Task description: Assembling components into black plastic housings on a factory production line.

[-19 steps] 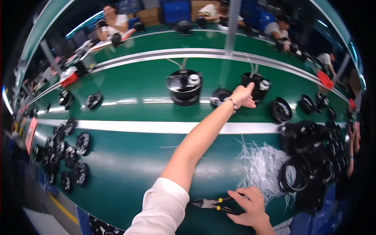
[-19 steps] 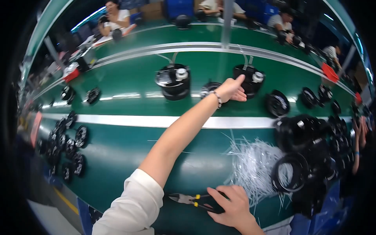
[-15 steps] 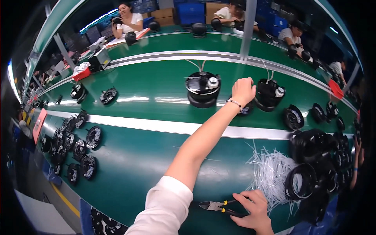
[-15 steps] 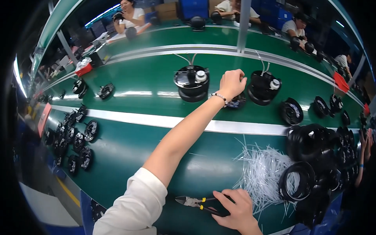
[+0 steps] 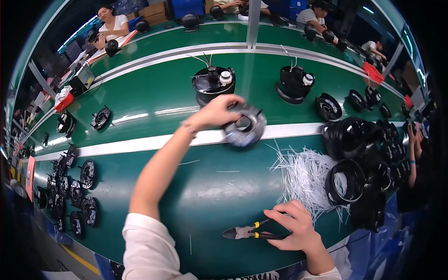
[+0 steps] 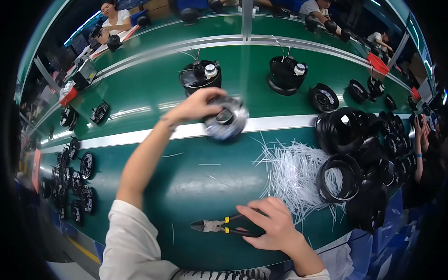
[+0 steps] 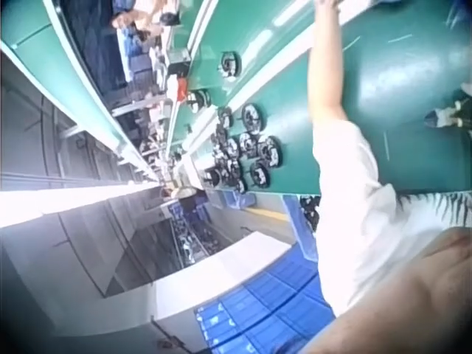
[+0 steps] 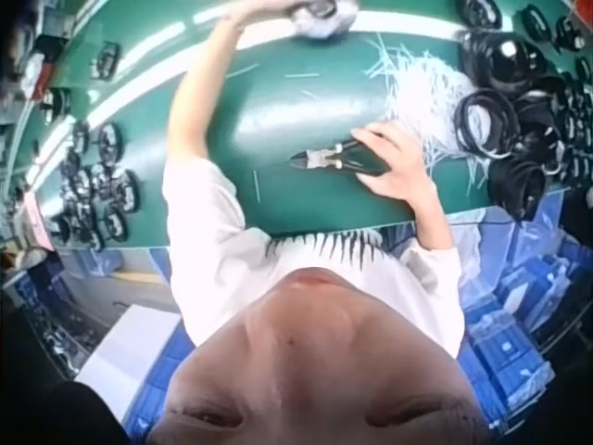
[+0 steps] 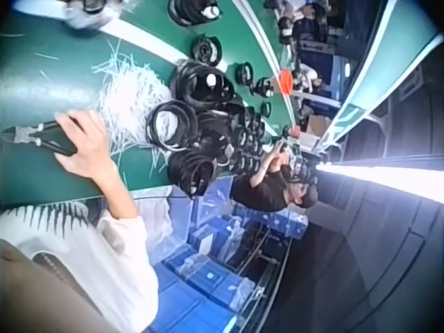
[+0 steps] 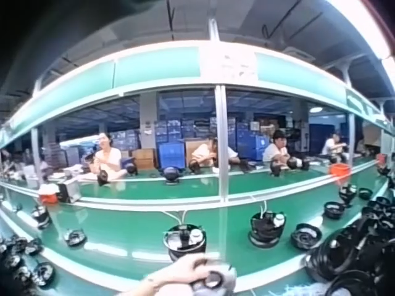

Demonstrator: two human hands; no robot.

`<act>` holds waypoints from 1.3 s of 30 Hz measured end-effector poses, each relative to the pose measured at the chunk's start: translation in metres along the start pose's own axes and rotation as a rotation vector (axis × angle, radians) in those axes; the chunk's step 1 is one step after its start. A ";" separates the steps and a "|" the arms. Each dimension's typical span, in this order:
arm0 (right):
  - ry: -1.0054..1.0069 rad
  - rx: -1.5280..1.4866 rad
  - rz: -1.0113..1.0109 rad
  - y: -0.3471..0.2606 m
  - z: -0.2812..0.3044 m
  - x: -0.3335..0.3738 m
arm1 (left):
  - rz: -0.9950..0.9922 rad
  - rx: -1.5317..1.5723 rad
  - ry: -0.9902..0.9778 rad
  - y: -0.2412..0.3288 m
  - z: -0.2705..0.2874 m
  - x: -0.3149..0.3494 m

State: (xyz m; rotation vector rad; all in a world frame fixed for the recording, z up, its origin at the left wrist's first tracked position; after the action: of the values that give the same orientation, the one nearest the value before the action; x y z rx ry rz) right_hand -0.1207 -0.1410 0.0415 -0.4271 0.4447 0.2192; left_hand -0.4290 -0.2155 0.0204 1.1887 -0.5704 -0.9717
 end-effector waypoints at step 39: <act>-0.252 1.020 0.208 0.202 0.001 -0.307 | -0.249 -1.133 0.372 0.021 0.053 -0.102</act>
State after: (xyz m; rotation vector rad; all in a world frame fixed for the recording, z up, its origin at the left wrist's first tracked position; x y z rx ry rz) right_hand -0.4507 0.0050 0.1123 0.6438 0.3010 0.2156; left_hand -0.5159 -0.1530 0.0684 0.3744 0.4301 -1.0121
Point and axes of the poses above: each hand's wrist, its own x-axis away from the middle knuckle, its own z-axis out of the back of the hand, y = z × x, the point moved 3 cm from there along -x, towards the middle knuckle, and after that the axes turned 15 degrees about x, right-handed, at the moved point
